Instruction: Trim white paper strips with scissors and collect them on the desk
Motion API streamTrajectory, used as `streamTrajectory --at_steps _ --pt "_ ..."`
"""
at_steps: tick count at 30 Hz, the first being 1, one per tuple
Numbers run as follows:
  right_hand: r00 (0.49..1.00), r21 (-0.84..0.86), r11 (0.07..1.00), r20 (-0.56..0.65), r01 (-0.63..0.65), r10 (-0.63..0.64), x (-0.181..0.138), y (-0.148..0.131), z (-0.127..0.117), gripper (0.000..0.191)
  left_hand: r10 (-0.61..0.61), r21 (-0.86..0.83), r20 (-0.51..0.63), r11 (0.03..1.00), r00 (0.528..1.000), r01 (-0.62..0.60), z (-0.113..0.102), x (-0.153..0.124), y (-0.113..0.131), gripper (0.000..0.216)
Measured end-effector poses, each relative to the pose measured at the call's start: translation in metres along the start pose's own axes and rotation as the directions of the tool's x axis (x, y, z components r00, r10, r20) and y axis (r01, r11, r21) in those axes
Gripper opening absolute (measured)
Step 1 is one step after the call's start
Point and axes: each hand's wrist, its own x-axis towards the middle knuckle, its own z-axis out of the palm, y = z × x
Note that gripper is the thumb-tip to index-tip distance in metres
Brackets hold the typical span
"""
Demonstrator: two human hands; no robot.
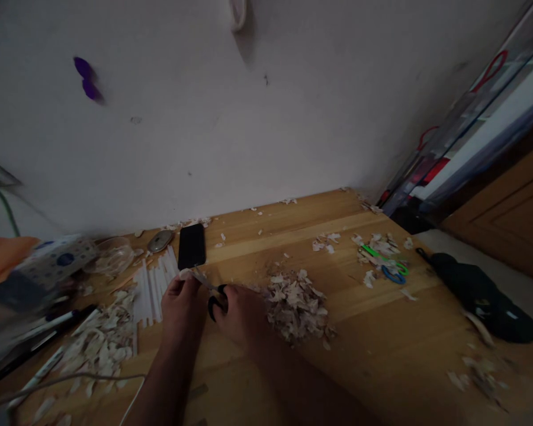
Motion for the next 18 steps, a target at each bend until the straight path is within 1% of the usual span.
streamTrajectory --at_steps 6,10,13,18 --pt "1.000 0.012 1.000 -0.014 0.007 -0.007 -0.0002 0.0006 0.0010 0.012 -0.005 -0.061 0.022 0.998 1.000 0.006 0.0018 -0.0013 0.0006 0.023" --pt "1.000 0.028 0.999 -0.013 -0.020 0.021 -0.0003 0.0016 0.0017 0.011 -0.014 -0.028 0.002 1.000 1.000 0.014 0.0026 -0.0027 0.0036 0.024" --pt "1.000 0.034 0.999 -0.004 -0.018 0.018 0.0002 0.0022 0.0022 0.010 -0.018 -0.002 -0.007 1.000 1.000 0.018 0.0027 -0.0031 0.0043 0.024" --pt "1.000 0.018 1.000 0.004 -0.007 0.007 0.0005 0.0011 0.0006 0.011 -0.026 -0.030 0.000 0.999 1.000 0.026 0.0044 -0.0046 0.0049 0.021"
